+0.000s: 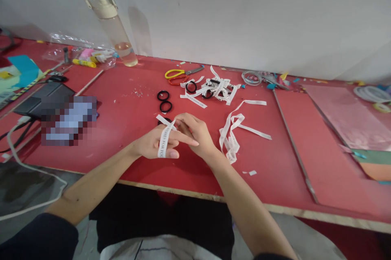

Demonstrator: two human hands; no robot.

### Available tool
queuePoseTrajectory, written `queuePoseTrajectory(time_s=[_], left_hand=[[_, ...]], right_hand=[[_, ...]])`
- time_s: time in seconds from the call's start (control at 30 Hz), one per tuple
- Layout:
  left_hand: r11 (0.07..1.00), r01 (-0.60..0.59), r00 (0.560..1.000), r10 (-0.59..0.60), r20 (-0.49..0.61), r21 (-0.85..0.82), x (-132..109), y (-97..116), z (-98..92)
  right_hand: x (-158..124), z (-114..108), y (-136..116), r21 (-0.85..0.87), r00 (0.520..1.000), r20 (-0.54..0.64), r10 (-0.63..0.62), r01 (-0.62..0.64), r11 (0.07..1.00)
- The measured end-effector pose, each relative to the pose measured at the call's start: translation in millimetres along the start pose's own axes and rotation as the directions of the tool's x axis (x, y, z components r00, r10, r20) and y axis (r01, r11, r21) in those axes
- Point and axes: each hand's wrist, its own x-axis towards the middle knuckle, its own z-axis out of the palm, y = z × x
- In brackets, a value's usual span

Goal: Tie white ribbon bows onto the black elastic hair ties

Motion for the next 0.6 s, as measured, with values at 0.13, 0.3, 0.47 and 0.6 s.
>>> queuePoseTrajectory(time_s=[0.13,0.3,0.47,0.6], left_hand=[[0.984,-0.020,0.993,0.041,-0.113,0.179,1,2,-2.5],[0.856,0.087,0.949,0.083,-0.303,0.509,-1,5,-11.6],[0.842,0.094,0.922,0.128,-0.366,0.532,-1,3,-14.2],[0.958,0.155,0.881,-0.023,-0.472,0.241,3,0,-7.2]], right_hand=[[-3,3,4,-0.023,1.000,-0.016,-0.019,0.019,1.000],[-5,7,8,-0.082,0.999,-0.029,-0.031,0.029,0.996],[-5,10,3,-0.071,0.998,0.020,-0.054,0.055,0.996],[-6,14,-2,0.035,0.994,0.104,0.013,-0.017,0.999]])
